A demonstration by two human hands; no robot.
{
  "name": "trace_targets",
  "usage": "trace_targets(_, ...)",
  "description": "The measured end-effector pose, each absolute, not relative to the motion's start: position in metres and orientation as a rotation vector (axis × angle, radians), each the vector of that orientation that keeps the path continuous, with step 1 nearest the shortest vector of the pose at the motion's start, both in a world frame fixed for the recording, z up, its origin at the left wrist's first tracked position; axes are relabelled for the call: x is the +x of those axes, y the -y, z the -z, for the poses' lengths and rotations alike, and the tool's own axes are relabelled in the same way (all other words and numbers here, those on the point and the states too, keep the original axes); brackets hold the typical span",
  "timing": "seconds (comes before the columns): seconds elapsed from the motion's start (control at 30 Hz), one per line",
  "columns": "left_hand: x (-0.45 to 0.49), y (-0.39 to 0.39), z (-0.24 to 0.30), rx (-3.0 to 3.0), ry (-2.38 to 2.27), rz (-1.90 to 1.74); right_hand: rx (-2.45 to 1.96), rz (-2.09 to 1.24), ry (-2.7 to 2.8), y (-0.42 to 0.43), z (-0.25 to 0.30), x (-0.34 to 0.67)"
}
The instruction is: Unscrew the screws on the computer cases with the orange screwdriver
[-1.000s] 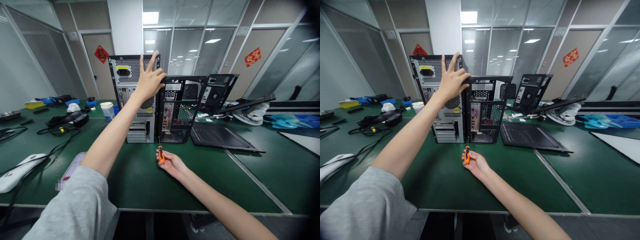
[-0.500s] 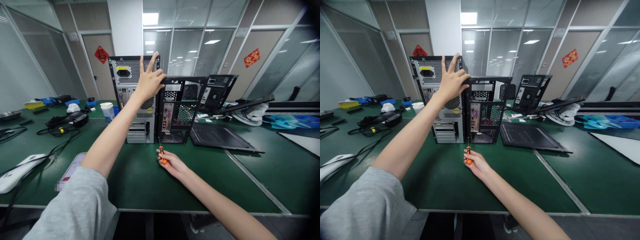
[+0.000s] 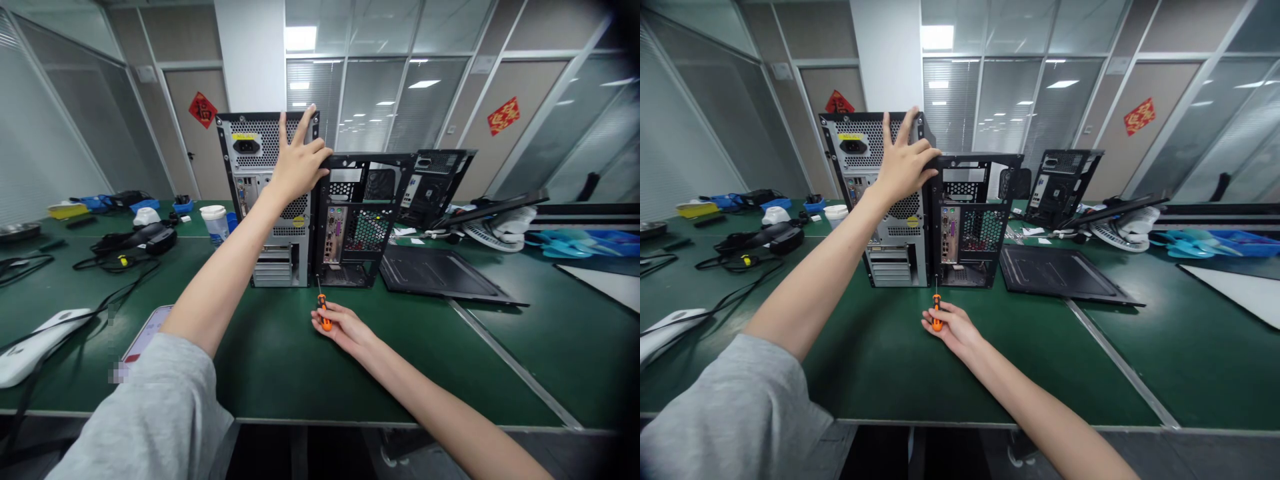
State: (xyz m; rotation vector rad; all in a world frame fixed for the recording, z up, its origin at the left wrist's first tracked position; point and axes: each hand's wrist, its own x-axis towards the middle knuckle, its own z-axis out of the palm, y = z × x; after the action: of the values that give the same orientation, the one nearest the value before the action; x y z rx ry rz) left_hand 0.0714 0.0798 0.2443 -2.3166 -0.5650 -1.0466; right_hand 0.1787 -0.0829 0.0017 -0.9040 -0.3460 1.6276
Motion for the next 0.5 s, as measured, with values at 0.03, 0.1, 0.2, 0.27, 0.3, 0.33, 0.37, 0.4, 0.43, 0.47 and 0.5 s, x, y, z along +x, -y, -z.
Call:
trace_targets(0.03,0.0713,-0.0798,-0.2444,-2.313,0.566,1.043,-0.909,-1.62,0.336,0.083,-0.0018,0.1784)
trace_targets(0.1,0.0711,-0.0802,-0.2443,-2.307,0.567,1.036,-0.92,-1.603,0.321,0.0834,-0.0027,0.1777)
trace_targets(0.2,0.0712,-0.0811,-0.244,-2.308,0.567,1.041,-0.926,-1.591,0.318,0.0844,-0.0045,0.1771)
trace_targets(0.27,0.0715,-0.0816,-0.2437,-2.313,0.567,1.05,-0.919,-1.599,0.323,0.0845,-0.0044,0.1774)
trace_targets(0.3,0.0717,-0.0817,-0.2436,-2.317,0.566,1.056,-0.91,-1.606,0.328,0.0844,-0.0039,0.1778)
trace_targets(0.33,0.0718,-0.0818,-0.2435,-2.32,0.564,1.06,-0.899,-1.614,0.332,0.0843,-0.0033,0.1782)
trace_targets(0.37,0.0719,-0.0817,-0.2435,-2.321,0.562,1.064,-0.887,-1.621,0.336,0.084,-0.0026,0.1786)
trace_targets(0.4,0.072,-0.0815,-0.2435,-2.319,0.56,1.068,-0.877,-1.627,0.338,0.0839,-0.002,0.1789)
trace_targets(0.43,0.0721,-0.0813,-0.2436,-2.316,0.558,1.068,-0.868,-1.632,0.339,0.0838,-0.0017,0.1791)
trace_targets(0.47,0.0721,-0.081,-0.2436,-2.311,0.557,1.067,-0.863,-1.635,0.337,0.0838,-0.0017,0.1792)
trace_targets(0.5,0.0721,-0.0807,-0.2437,-2.306,0.556,1.064,-0.861,-1.636,0.333,0.084,-0.002,0.1791)
